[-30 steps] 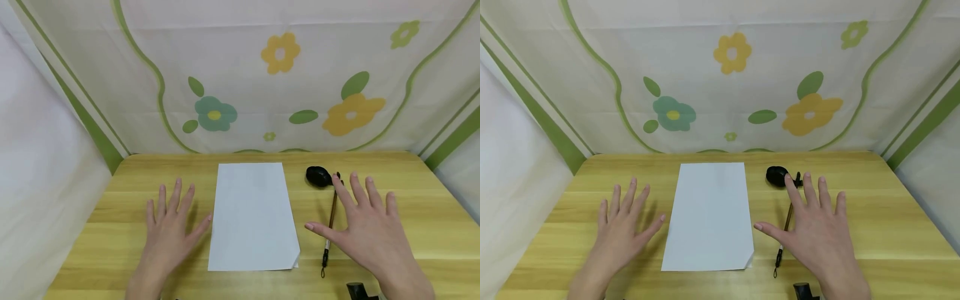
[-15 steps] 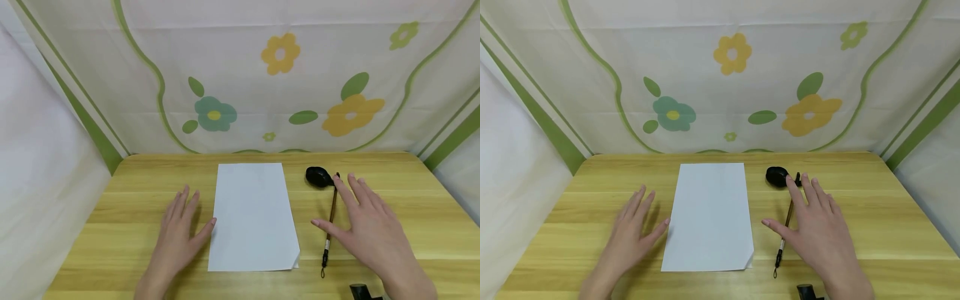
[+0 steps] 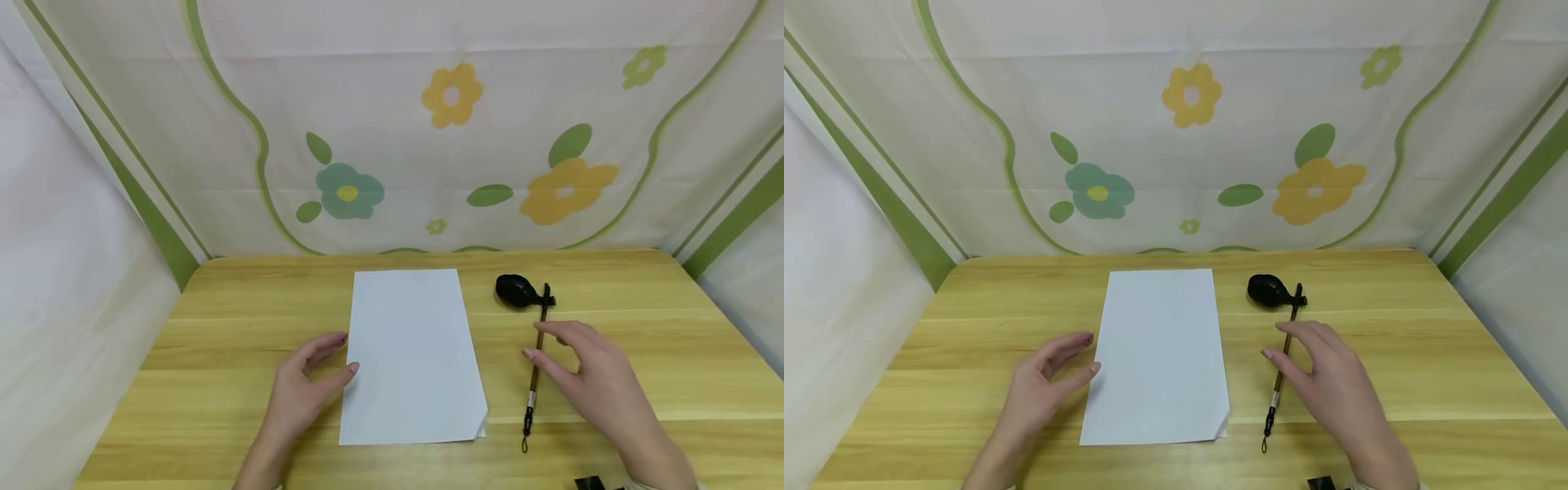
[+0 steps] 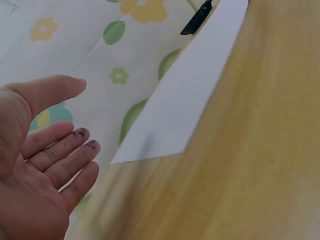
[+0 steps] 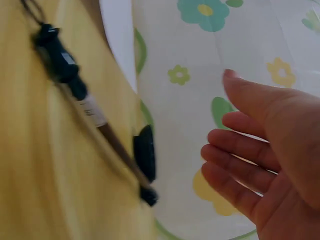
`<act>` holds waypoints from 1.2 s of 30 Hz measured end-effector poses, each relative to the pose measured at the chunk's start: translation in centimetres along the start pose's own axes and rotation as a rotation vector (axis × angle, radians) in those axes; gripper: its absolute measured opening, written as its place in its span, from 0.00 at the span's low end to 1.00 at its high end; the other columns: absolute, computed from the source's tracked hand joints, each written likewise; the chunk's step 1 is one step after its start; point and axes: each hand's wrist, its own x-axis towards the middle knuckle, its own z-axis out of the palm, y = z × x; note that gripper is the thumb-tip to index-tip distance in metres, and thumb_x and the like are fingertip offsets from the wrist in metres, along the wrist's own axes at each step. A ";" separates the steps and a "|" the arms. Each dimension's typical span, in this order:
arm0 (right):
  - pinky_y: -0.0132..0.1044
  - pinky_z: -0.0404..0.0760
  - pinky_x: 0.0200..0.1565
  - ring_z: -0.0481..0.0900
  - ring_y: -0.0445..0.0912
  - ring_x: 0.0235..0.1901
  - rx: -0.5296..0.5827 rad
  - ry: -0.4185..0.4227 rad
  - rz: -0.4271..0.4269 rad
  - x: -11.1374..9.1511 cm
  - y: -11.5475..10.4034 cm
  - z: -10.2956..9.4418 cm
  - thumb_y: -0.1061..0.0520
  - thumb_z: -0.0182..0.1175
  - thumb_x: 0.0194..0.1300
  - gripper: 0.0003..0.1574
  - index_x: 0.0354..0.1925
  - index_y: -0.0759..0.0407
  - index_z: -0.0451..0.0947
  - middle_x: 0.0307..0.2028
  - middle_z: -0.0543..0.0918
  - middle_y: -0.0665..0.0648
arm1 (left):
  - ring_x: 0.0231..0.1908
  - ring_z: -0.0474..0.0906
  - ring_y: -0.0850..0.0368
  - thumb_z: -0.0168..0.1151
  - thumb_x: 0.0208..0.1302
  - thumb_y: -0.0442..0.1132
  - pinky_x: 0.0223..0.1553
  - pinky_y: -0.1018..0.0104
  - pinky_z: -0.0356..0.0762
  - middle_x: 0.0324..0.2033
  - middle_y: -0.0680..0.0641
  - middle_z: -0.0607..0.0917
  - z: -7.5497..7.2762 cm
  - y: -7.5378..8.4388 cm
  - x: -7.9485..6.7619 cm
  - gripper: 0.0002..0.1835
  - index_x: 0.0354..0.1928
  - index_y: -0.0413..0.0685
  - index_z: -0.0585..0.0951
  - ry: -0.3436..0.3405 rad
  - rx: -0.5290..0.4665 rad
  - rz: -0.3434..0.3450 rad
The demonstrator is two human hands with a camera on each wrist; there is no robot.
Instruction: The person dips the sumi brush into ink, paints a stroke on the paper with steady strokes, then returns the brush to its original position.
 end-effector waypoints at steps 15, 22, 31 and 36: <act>0.29 0.87 0.38 0.88 0.33 0.39 0.367 -0.130 0.362 -2.5 3.5 2.6 0.58 0.77 0.66 0.18 0.54 0.53 0.88 0.49 0.90 0.47 | 0.67 0.80 0.52 0.83 0.57 0.34 0.70 0.66 0.76 0.64 0.54 0.86 0.7 -2.5 0.3 0.29 0.61 0.55 0.87 -0.054 0.101 0.074; 0.31 0.89 0.41 0.90 0.37 0.40 0.498 -0.133 0.335 -3.0 4.3 3.3 0.65 0.76 0.64 0.19 0.53 0.61 0.86 0.47 0.90 0.49 | 0.71 0.77 0.51 0.83 0.58 0.36 0.73 0.48 0.75 0.65 0.58 0.86 1.0 -2.8 0.1 0.23 0.56 0.59 0.89 -0.106 0.284 0.130; 0.30 0.89 0.43 0.90 0.39 0.41 0.557 -0.116 0.261 -2.7 4.3 3.9 0.74 0.76 0.58 0.22 0.51 0.64 0.87 0.49 0.90 0.52 | 0.70 0.77 0.49 0.82 0.59 0.35 0.70 0.45 0.76 0.64 0.57 0.86 0.9 -2.8 -0.2 0.16 0.47 0.60 0.90 -0.088 0.317 0.156; 0.26 0.87 0.45 0.89 0.37 0.42 0.509 -0.129 0.225 -2.4 4.0 4.4 0.72 0.77 0.58 0.20 0.48 0.59 0.89 0.50 0.91 0.54 | 0.70 0.77 0.49 0.82 0.58 0.35 0.71 0.42 0.75 0.64 0.57 0.86 0.9 -2.6 -0.4 0.15 0.45 0.61 0.90 -0.073 0.316 0.132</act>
